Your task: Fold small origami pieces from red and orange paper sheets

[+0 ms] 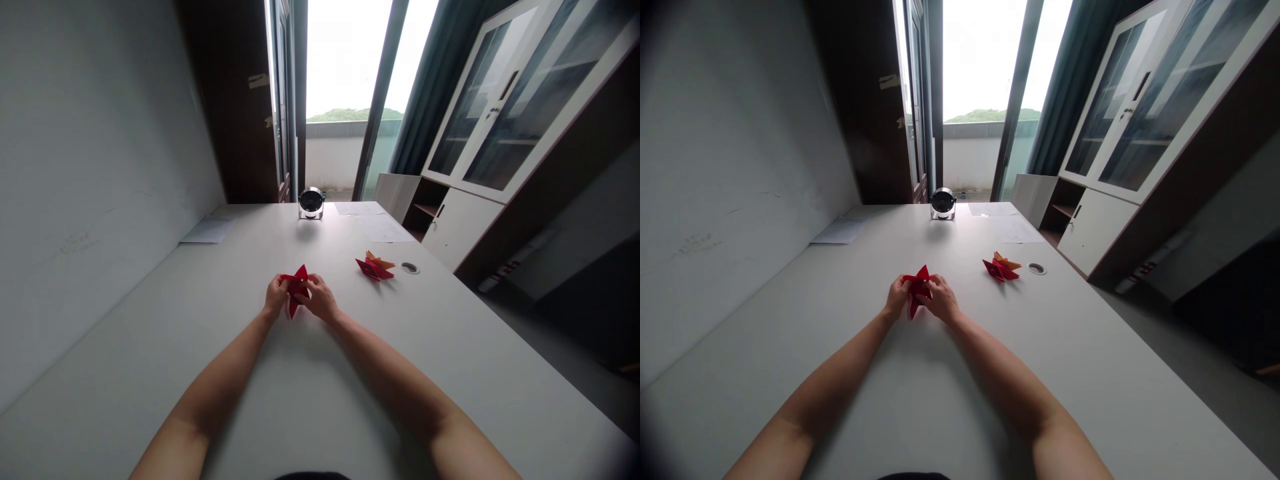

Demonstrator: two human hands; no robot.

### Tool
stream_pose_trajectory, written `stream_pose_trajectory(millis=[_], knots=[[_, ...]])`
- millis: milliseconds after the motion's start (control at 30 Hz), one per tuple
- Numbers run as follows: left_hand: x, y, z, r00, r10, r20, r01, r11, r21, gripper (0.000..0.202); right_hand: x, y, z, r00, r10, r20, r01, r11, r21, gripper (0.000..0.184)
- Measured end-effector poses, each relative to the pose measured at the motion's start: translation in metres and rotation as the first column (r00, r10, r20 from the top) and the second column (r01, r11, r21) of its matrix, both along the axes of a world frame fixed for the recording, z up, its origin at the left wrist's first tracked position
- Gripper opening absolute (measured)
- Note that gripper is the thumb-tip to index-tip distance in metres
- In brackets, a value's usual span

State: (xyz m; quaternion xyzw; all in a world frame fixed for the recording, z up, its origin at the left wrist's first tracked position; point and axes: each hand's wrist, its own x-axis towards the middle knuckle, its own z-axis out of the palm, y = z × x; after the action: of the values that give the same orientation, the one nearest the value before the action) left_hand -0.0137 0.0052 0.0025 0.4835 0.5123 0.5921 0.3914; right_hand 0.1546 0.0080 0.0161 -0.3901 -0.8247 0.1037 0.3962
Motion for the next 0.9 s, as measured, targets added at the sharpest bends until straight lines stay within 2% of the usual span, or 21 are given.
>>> stream_pose_trajectory(millis=[200, 400, 567, 733, 900], knots=[[0.005, -0.003, 0.003, 0.994, -0.101, 0.047, 0.100, 0.995, 0.025, 0.029, -0.001, -0.002, 0.001, 0.987, -0.150, 0.053, 0.151, 0.988, -0.019, 0.026], [0.011, -0.009, 0.011, 0.976, -0.190, 0.107, 0.190, 0.982, 0.006, 0.028, 0.002, -0.001, 0.005, 0.979, -0.206, -0.005, 0.206, 0.979, -0.011, 0.005], [0.009, -0.007, 0.009, 0.967, -0.176, 0.184, 0.180, 0.984, -0.008, 0.030, 0.003, 0.002, 0.004, 0.967, -0.168, -0.192, 0.161, 0.985, -0.055, 0.008], [0.006, -0.001, 0.004, 0.935, -0.176, 0.307, 0.184, 0.983, 0.004, 0.032, 0.003, 0.006, 0.002, 0.907, -0.121, -0.404, 0.068, 0.987, -0.143, 0.011], [0.003, 0.004, 0.001, 0.886, -0.150, 0.438, 0.166, 0.986, 0.002, 0.029, 0.003, 0.005, 0.006, 0.874, -0.042, -0.485, -0.076, 0.972, -0.222, 0.025]])
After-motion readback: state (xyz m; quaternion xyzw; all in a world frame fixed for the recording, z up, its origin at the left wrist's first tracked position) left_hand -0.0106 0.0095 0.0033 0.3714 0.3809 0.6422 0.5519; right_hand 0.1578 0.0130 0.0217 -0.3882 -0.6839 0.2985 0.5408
